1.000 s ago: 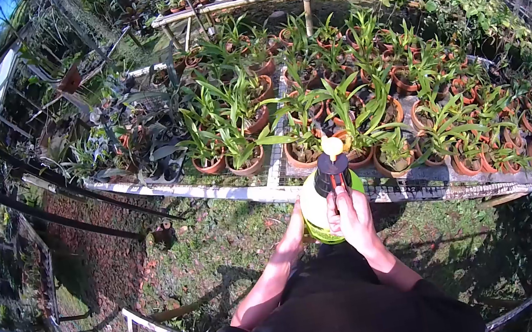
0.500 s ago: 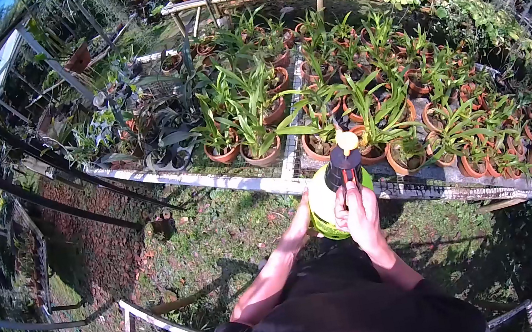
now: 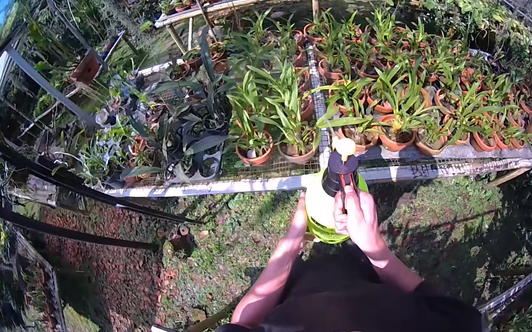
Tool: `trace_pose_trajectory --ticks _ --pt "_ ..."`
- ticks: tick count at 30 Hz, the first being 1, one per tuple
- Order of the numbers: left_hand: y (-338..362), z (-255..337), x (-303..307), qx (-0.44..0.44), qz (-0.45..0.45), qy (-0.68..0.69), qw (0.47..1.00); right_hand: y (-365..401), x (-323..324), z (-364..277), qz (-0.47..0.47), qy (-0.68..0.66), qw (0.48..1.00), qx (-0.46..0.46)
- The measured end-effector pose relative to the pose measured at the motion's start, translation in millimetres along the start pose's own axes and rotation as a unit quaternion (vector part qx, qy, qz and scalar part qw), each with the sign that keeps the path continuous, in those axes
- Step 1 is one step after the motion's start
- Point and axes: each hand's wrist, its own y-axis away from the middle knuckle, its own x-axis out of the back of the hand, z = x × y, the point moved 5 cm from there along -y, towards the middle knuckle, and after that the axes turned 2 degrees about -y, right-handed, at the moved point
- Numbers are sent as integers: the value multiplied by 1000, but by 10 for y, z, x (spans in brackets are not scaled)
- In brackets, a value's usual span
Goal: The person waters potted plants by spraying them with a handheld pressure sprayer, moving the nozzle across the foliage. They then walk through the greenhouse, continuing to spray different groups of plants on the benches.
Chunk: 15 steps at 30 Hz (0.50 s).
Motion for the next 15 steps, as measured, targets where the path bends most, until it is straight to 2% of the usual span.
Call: trace_pose_trajectory --ticks 2,5,8,10,13,15 --pt "-111 -112 210 15 -55 1 998 82 -138 94 24 -8 1000 -6" --pt "-308 -304 389 -4 -129 33 991 207 -319 148 52 -2 997 55" --pt "-345 -306 500 -67 -156 -37 985 309 -458 177 102 49 989 97" --pt "-315 -367 585 -6 -154 -50 987 383 -544 205 104 18 990 93" --pt "-272 -478 712 35 -138 -61 988 473 -664 237 107 56 987 107" --pt "-215 -552 805 46 -131 -61 988 509 -739 293 111 42 990 82"
